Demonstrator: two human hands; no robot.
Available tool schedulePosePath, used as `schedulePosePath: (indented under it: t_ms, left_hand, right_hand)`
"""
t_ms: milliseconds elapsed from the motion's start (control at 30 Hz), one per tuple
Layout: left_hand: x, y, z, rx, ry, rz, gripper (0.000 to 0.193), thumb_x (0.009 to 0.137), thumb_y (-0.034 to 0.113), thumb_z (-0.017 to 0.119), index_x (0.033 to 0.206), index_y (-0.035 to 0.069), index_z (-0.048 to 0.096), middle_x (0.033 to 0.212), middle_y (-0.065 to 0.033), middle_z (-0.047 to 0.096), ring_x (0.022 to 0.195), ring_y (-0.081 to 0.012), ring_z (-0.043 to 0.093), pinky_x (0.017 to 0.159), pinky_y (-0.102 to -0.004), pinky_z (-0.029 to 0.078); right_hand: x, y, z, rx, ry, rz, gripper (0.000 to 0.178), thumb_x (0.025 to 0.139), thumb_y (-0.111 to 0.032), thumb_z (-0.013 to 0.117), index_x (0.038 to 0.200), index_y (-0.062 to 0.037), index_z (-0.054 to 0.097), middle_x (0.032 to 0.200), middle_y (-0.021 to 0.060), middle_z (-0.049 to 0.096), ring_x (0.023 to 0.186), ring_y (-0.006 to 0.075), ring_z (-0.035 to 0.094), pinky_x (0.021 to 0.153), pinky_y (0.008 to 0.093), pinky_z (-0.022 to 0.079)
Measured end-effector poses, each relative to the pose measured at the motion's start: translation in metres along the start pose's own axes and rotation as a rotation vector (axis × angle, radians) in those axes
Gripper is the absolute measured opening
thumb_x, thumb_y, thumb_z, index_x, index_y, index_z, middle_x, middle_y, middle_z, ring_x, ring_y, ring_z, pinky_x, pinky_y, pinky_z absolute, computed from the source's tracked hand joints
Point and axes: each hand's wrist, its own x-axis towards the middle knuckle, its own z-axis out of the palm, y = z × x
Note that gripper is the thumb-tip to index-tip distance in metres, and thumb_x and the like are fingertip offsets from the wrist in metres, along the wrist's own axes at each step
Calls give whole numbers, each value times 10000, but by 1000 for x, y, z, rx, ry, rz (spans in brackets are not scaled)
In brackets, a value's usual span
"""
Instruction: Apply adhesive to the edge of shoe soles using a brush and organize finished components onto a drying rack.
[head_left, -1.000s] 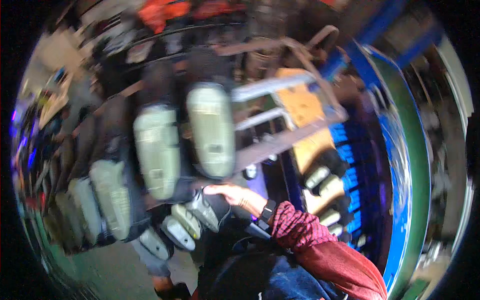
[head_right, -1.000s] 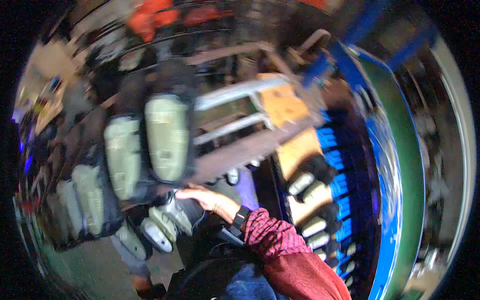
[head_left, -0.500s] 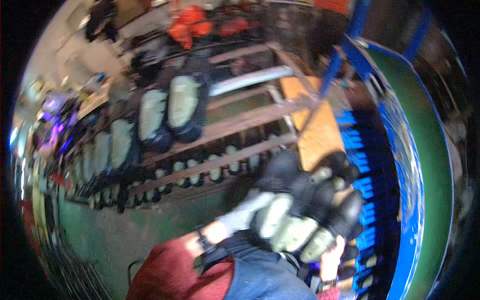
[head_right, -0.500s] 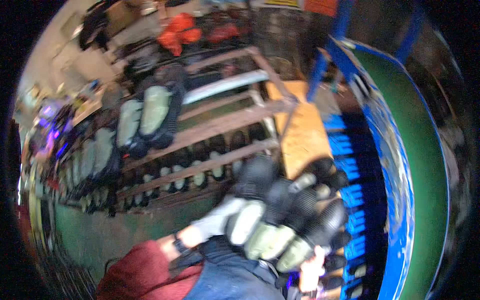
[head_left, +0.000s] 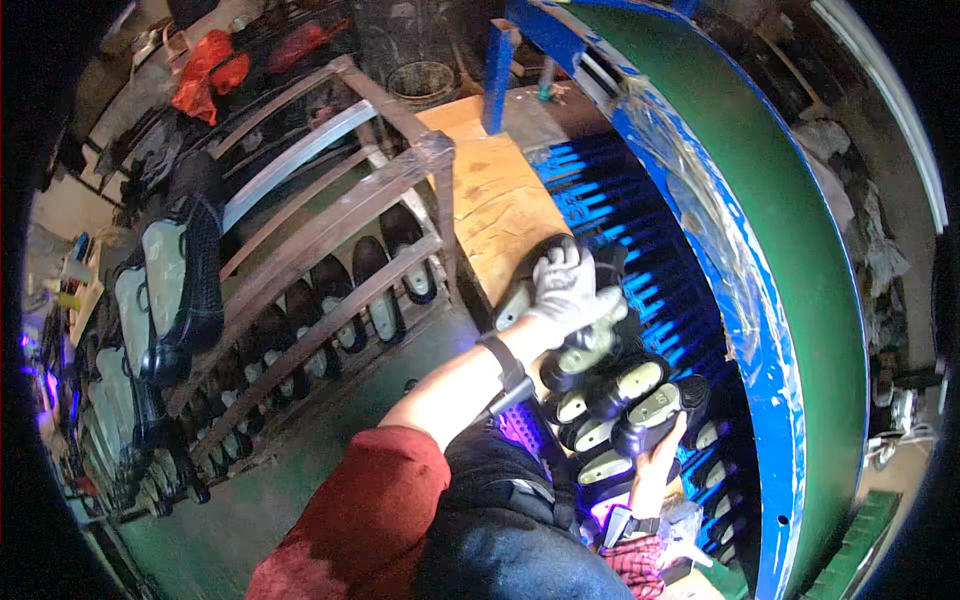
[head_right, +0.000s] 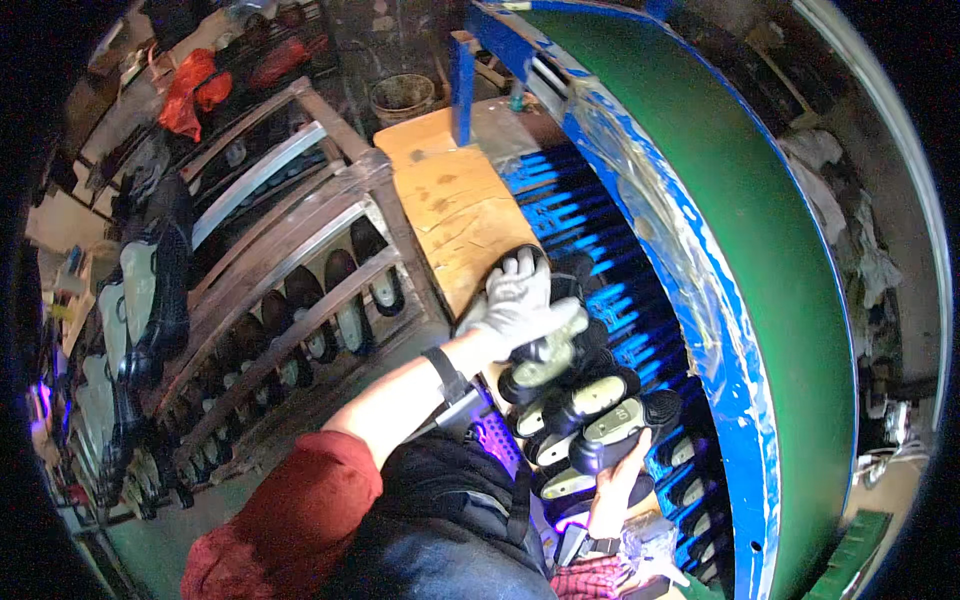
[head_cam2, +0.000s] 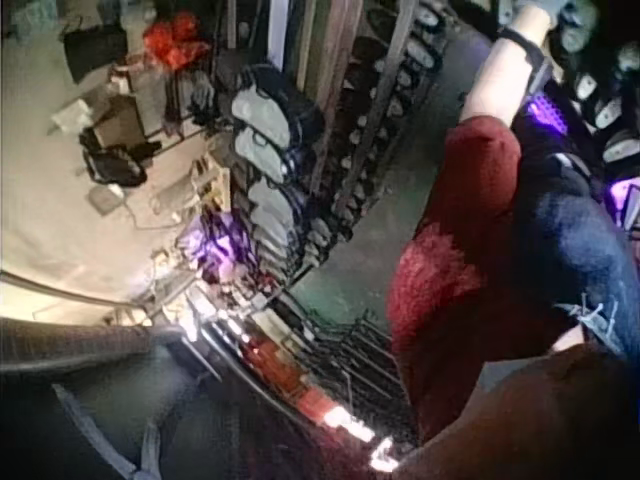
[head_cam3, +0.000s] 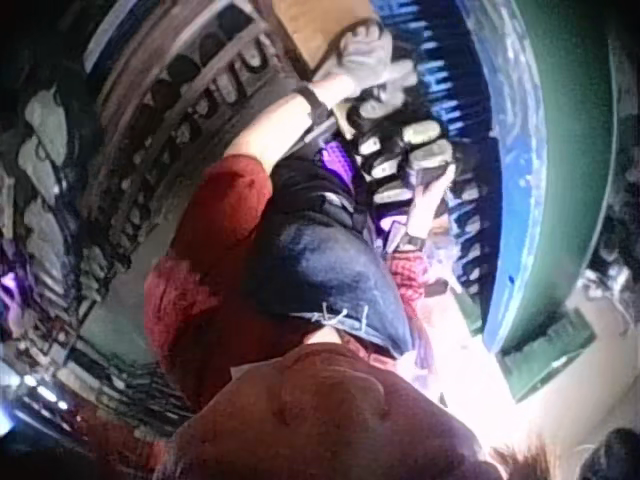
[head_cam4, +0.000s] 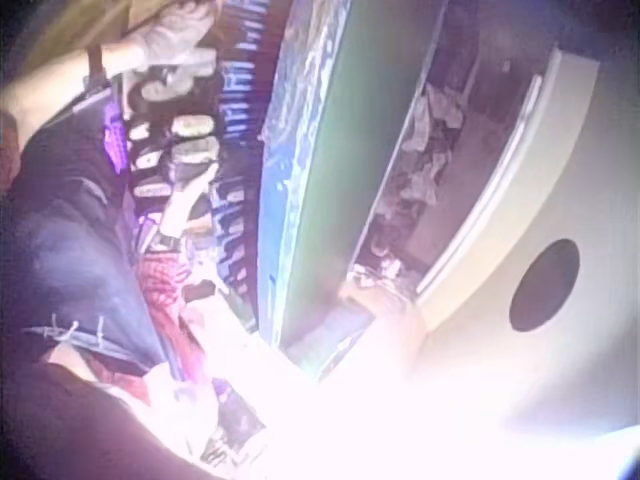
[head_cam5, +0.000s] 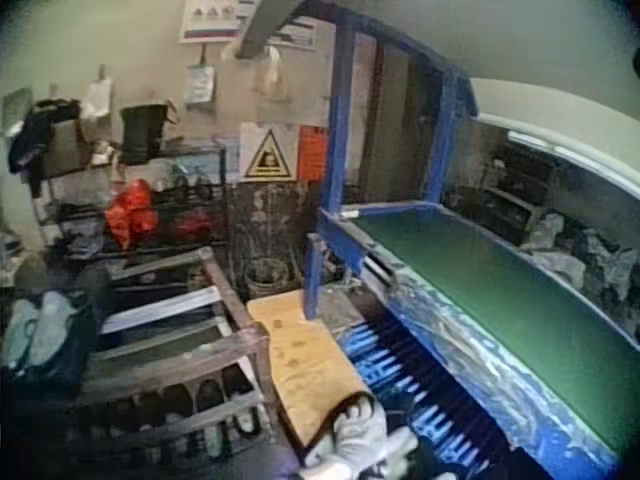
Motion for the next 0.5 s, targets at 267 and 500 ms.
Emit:
schedulePosePath:
  t_ms: [267,500]
  left_hand:
    - [-21,-18,-9,-179,-86,-67,728,860,538,400,1336,-13,400,1296,-261,417,1229,-402,371,980,-515,333]
    - [-228,-117,-53,-207,55,-246,393,900,309,491,1128,-1,569,1182,-198,557,1140,-339,505,978,-436,390]
  right_hand:
    - [27,24,-78,-761,307,-179,534,911,-261,441,1367,-1,348,1280,170,453,1095,241,456,964,352,356]
    - [53,2,-74,-814,-282,-605,380,927,-88,362,1277,13,471,1249,164,530,1094,286,529,952,384,420]
